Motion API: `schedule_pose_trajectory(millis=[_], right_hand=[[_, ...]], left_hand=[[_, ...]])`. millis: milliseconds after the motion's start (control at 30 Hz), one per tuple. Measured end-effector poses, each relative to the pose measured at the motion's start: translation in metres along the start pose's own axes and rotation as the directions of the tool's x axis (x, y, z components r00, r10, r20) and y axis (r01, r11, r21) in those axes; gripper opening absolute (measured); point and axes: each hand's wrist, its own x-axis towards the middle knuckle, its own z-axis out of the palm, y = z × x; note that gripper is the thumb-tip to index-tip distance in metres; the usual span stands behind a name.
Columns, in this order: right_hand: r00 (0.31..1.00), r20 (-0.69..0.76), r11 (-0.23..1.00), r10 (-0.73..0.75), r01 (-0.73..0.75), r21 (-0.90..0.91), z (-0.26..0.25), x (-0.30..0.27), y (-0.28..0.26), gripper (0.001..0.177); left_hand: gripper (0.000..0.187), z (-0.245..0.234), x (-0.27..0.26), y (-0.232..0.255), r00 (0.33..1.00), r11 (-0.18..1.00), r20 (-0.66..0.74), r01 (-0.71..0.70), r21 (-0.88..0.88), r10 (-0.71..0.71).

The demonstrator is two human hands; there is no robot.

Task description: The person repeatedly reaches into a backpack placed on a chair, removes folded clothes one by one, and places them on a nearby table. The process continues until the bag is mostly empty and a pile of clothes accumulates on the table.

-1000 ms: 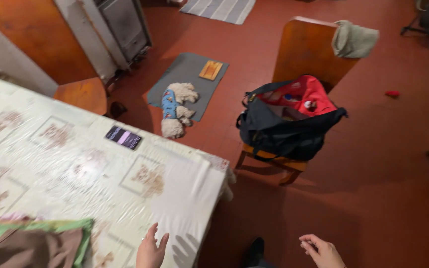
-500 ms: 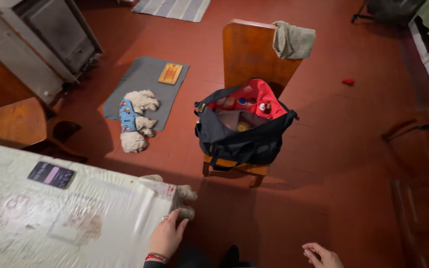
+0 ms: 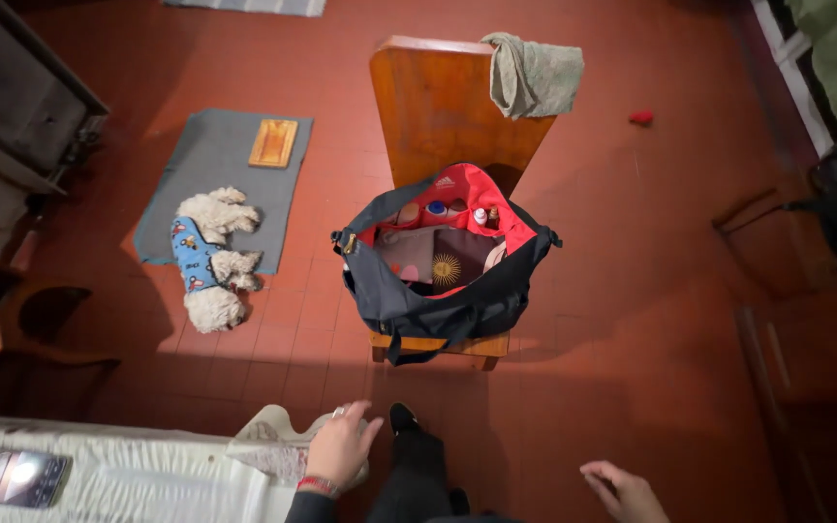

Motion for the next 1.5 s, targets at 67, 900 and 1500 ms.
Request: schedule_pose_trajectory(millis=[67, 900, 1500], right_hand=[[0.999, 0.016, 0.998, 0.045, -0.046, 0.045, -0.024, 0.002, -0.049, 0.023], [0.925, 0.317, 0.778, -0.210, 0.354, -0.519, -0.067, 0.335, -0.344, 0.038], [0.968, 0.228, 0.810, 0.108, 0.047, -0.584, -0.015, 0.405, -0.256, 0.045]], left_hand=[[0.038, -0.011, 0.034, 0.008, 0.998, 0.998, -0.006, -0.056, -0.022, 0.056], [0.024, 0.177, 0.278, 0.080, 0.747, 0.811, 0.555, -0.548, 0.206, 0.365], [0.046, 0.133, 0.359, 0.083, 0.645, 0.860, 0.623, -0.503, -0.090, 0.442]])
